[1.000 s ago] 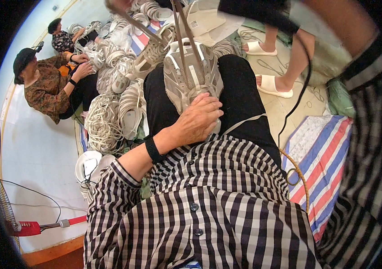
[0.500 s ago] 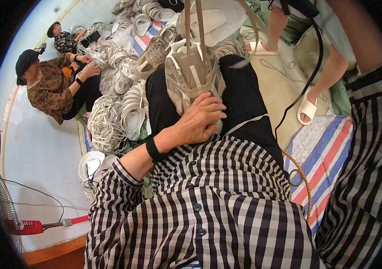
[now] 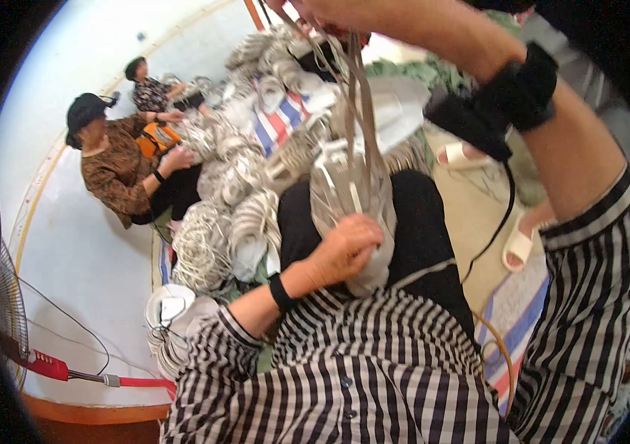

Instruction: Manually lacing and assembling shoe components in a manufacturing setting.

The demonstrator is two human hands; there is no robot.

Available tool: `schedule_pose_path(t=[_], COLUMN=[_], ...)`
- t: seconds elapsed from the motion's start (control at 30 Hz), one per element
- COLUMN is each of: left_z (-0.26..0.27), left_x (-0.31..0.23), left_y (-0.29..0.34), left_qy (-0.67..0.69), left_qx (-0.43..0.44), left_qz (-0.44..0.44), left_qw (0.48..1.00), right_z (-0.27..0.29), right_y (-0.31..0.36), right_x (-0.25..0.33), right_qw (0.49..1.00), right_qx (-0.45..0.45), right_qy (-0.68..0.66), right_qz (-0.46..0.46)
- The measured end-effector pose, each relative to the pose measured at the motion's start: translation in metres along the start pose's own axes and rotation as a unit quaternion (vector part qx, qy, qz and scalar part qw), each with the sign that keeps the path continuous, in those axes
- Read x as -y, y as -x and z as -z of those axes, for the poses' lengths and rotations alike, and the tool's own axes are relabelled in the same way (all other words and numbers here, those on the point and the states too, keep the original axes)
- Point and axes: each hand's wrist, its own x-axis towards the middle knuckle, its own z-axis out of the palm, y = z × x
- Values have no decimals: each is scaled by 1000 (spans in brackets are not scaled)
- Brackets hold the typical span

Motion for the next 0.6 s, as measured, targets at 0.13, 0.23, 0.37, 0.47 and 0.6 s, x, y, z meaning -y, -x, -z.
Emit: schedule_pose_path(t=[0.13,0.23,0.37,0.47,0.6], left_z=[-2,-4,-7,-7,17], left_x=[-3,1,5,1,-17], left_y=[-9,-6,1,0,-3], left_qy=[6,-10,0,14,186], left_qx=[2,7,6,24,-45], left_qz=[4,3,23,36,141], left_qw=[1000,1000,1000,999,971], right_z=[10,13,0,0,1], right_y=[-12,-7,-18,-13,-14], right_x=[-3,2,-3,-1,-14], right_qw=[977,998,996,998,985], right_qx=[-46,-33,-28,-21,-11], right_qy=[-26,29,-15,-60,-148], right_qz=[205,49,84,23,-85])
